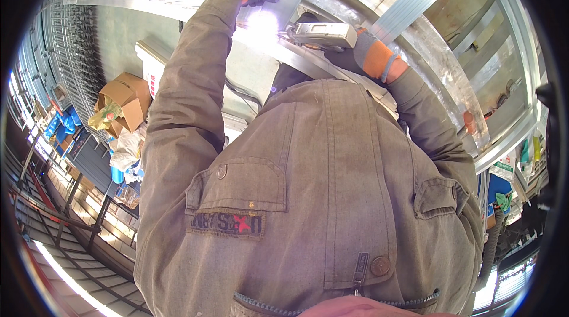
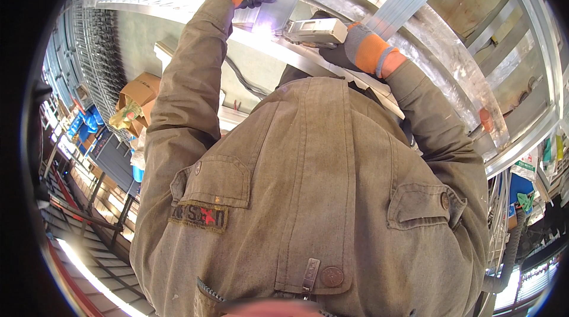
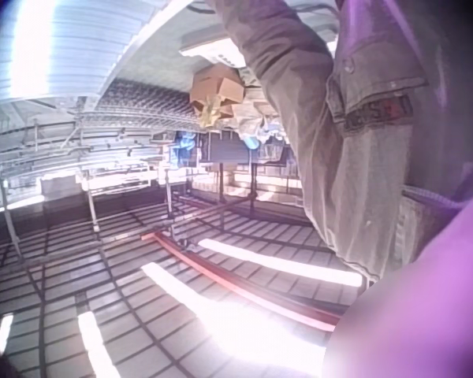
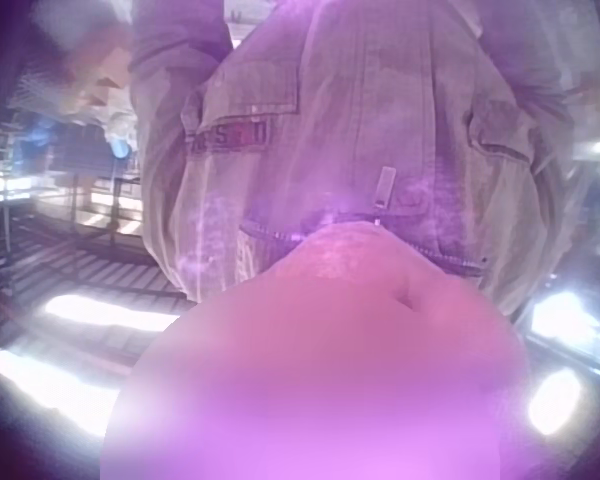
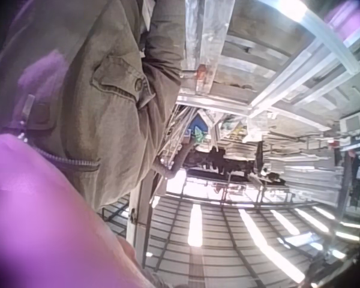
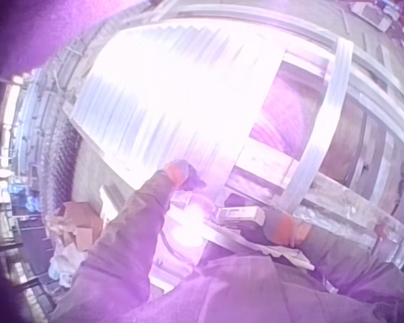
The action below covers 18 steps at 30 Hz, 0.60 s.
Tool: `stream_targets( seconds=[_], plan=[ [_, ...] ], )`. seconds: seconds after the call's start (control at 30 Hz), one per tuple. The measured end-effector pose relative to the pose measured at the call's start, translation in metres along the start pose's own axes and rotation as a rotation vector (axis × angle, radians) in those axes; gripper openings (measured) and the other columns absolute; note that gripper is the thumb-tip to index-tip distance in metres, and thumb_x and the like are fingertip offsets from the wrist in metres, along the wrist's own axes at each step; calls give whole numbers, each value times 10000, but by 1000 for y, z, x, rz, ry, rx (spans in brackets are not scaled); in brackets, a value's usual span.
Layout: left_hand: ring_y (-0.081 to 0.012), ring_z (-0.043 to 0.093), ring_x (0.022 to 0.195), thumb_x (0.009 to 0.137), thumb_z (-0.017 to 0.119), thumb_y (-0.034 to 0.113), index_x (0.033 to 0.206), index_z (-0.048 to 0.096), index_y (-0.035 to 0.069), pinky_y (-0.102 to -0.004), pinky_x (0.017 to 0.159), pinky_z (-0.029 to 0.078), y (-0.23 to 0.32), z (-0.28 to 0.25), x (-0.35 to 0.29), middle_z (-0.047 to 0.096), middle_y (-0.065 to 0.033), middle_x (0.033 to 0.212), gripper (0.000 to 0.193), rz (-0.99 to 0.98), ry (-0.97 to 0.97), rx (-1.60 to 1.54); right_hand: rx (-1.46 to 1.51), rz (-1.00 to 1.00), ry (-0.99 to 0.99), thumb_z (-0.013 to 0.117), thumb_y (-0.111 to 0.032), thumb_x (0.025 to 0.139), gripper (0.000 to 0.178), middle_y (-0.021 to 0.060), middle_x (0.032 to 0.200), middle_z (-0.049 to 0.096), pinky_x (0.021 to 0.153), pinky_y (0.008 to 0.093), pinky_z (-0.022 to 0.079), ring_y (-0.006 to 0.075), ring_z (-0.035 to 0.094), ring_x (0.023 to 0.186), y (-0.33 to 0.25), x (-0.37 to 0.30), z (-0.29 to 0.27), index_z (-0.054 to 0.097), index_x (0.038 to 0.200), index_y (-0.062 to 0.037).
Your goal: The person welds a metal frame using a handheld welding torch, repeatedly aligning and tack-welding metal strips to a larger frame. They adjust the strips with both hands and occasionally use a rubber mallet to tap the metal into position.
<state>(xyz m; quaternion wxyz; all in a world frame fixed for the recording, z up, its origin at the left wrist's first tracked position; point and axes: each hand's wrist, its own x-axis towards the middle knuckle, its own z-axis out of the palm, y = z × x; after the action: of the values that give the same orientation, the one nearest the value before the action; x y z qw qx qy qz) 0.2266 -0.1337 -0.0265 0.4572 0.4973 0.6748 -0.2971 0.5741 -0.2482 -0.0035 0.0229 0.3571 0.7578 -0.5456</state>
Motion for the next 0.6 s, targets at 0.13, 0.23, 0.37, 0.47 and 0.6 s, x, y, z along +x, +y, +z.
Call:
stream_targets(
  seconds=[0.13,0.23,0.37,0.47,0.6],
  plan=[
    [-142,613,627,823,954,563,882,794,118,-320,581,499,-1,0,-1,726,5,749,476,13,9,-6,1,89,-48,834,-405,975,509,163,1214,823,943,398,595,333,785,1083,-8,-6,-12,768,1363,-82],
    [-143,616,631,828,951,568,900,798,113,-320,586,503,0,-2,-2,726,3,751,486,12,-7,-18,109,78,-69,831,-417,992,518,169,1217,823,961,394,583,320,779,1087,-11,-11,-17,765,1359,-58],
    [-146,622,639,833,948,576,927,809,108,-325,596,511,1,-3,-2,729,-2,759,497,3,-26,17,50,4,-7,750,-407,1023,461,217,1140,808,925,419,594,375,770,1031,-20,-13,-21,776,1317,-53],
    [-147,626,644,834,946,583,934,815,108,-328,599,513,1,-3,-1,731,-3,764,503,14,-21,40,43,90,-115,746,-330,1059,450,153,1260,799,1023,352,540,275,753,1138,-30,-15,-32,725,1388,-23],
    [-143,630,647,830,949,585,927,816,115,-324,598,511,0,-2,0,731,0,762,498,9,-13,21,-205,150,-257,688,-203,1076,424,130,1307,765,1076,313,503,240,725,1192,-38,-19,-44,654,1433,24]
  ],
)
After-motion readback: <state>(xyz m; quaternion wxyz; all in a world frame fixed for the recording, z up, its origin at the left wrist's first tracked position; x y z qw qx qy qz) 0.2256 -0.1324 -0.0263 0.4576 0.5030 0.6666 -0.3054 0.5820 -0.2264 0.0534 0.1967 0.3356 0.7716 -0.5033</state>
